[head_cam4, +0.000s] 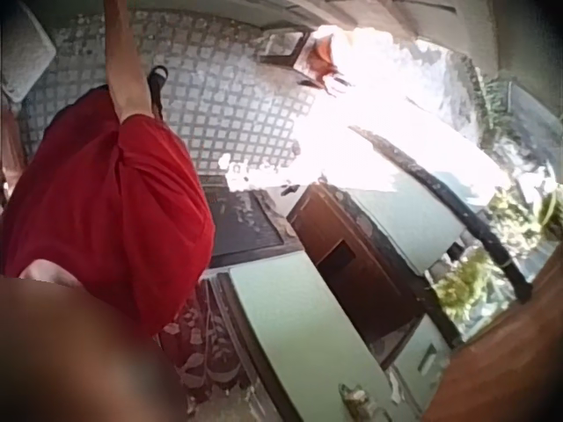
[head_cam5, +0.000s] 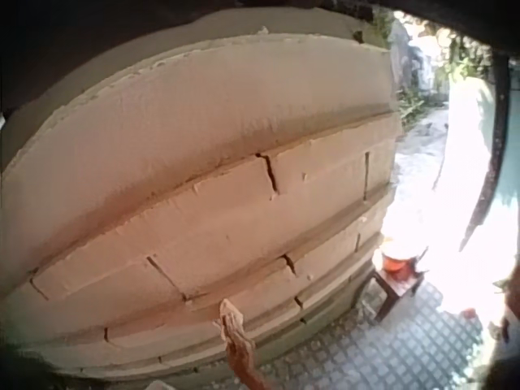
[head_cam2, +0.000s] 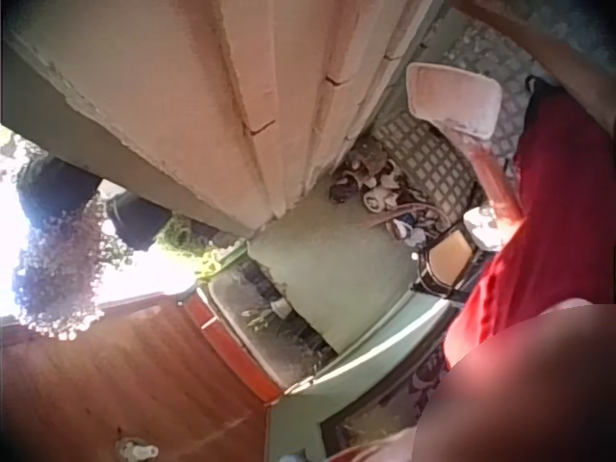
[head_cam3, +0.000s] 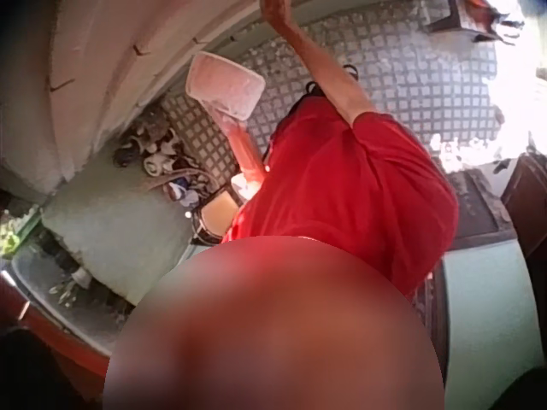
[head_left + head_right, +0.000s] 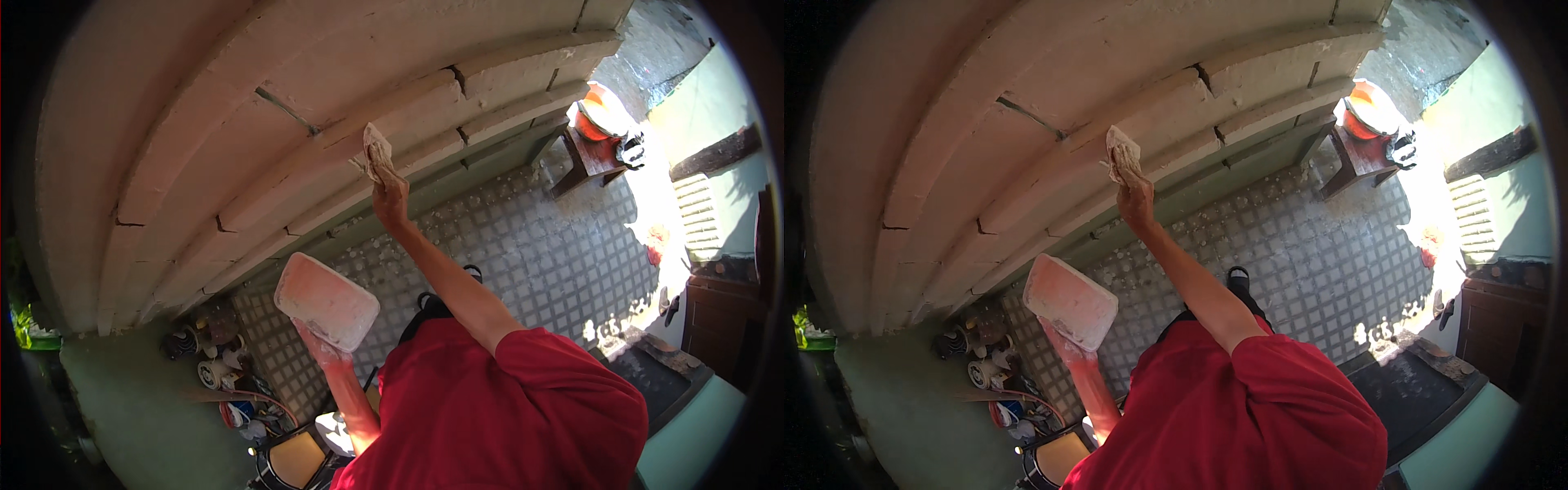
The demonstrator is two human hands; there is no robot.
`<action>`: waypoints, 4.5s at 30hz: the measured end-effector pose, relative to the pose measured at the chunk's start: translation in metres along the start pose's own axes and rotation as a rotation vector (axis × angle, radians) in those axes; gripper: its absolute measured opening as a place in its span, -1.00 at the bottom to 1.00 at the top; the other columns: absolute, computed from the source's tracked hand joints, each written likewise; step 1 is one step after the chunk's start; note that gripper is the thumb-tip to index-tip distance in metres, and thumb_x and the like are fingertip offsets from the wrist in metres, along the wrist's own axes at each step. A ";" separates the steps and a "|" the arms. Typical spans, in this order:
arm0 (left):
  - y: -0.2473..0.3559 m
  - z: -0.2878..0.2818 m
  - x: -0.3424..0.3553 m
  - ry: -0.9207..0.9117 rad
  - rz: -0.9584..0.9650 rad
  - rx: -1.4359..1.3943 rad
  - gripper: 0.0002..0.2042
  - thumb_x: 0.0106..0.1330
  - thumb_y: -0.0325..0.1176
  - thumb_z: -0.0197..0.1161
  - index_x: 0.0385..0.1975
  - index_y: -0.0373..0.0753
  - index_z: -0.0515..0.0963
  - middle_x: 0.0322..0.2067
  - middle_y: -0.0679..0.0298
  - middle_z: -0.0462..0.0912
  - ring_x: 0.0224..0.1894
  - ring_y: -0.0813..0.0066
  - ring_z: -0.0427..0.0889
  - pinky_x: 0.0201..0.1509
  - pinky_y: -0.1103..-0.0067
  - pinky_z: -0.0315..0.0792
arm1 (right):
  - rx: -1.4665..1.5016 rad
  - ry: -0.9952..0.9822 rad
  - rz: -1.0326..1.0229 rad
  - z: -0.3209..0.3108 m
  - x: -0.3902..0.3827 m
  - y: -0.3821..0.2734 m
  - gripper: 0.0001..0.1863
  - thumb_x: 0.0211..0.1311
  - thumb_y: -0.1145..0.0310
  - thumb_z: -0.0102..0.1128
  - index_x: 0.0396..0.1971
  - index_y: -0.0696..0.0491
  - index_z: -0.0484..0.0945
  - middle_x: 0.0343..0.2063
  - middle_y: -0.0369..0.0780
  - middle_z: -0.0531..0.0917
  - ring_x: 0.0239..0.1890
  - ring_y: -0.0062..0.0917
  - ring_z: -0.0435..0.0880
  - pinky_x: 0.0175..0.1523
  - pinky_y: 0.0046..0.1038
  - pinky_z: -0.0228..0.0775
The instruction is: Applying putty or plaster to cracks in a block wall using a spatula and a container.
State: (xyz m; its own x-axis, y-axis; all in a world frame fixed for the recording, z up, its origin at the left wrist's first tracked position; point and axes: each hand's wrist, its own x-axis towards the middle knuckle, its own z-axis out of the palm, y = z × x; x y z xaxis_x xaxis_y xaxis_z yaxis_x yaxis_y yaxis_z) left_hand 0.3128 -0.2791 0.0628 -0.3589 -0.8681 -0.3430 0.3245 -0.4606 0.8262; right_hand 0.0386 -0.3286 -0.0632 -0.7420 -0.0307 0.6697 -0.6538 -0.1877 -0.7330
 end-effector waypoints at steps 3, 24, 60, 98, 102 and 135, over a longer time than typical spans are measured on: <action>0.002 -0.008 0.002 0.008 -0.001 -0.046 -0.31 0.39 0.22 -0.01 0.41 -0.04 0.11 0.36 0.25 0.25 0.33 0.13 0.34 0.32 0.13 0.36 | 0.024 -0.091 0.030 -0.023 0.019 -0.028 -0.58 0.27 0.61 -0.03 0.13 0.20 0.50 -0.02 0.09 0.61 -0.12 -0.26 0.69 -0.06 -0.44 0.48; -0.014 -0.032 -0.020 -0.020 0.035 -0.187 -0.36 0.43 0.15 -0.02 0.41 -0.02 0.11 0.36 0.28 0.25 0.33 0.16 0.34 0.33 0.14 0.36 | -0.183 0.207 0.155 -0.051 0.075 -0.014 -0.51 0.22 0.68 -0.14 0.15 0.19 0.50 0.11 -0.02 0.58 0.22 -0.16 0.51 0.25 -0.33 0.36; -0.029 -0.038 -0.049 0.005 0.032 -0.202 -0.39 0.43 0.14 -0.02 0.38 -0.03 0.17 0.32 0.26 0.30 0.29 0.15 0.38 0.30 0.15 0.39 | 0.010 -0.087 -0.033 -0.030 0.049 0.000 -0.57 0.32 0.63 -0.09 0.17 0.20 0.48 0.16 -0.04 0.53 0.29 -0.14 0.42 0.35 -0.27 0.23; -0.023 -0.036 -0.070 -0.076 0.096 -0.205 -0.38 0.44 0.13 -0.02 0.40 -0.01 0.12 0.34 0.25 0.27 0.32 0.13 0.35 0.32 0.12 0.36 | -0.037 0.080 0.032 -0.055 0.087 -0.013 -0.55 0.17 0.69 -0.04 0.08 0.19 0.56 0.05 0.01 0.60 0.16 -0.15 0.56 0.22 -0.32 0.39; -0.025 -0.031 -0.067 -0.103 0.101 -0.200 -0.38 0.44 0.13 -0.03 0.41 -0.01 0.10 0.34 0.25 0.26 0.33 0.13 0.33 0.32 0.12 0.36 | -0.104 0.137 0.141 -0.062 0.091 0.028 -0.57 0.22 0.66 -0.06 0.08 0.20 0.55 0.08 0.01 0.58 0.21 -0.15 0.51 0.24 -0.33 0.37; -0.045 -0.043 -0.038 0.155 0.011 -0.227 -0.38 0.48 0.12 -0.10 0.40 -0.14 0.12 0.34 0.23 0.28 0.31 0.24 0.37 0.34 0.30 0.36 | 0.407 -0.208 0.633 -0.032 0.020 -0.044 -0.71 0.24 0.64 0.02 -0.05 0.28 0.57 -0.09 -0.14 0.65 -0.04 -0.48 0.65 0.11 -0.46 0.45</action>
State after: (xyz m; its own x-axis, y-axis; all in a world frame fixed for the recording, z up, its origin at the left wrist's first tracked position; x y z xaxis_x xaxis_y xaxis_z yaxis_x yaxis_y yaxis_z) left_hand 0.3491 -0.2335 0.0198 -0.2215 -0.8831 -0.4136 0.5215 -0.4657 0.7149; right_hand 0.0481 -0.2896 -0.0212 -0.8863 -0.4282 0.1762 0.0206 -0.4167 -0.9088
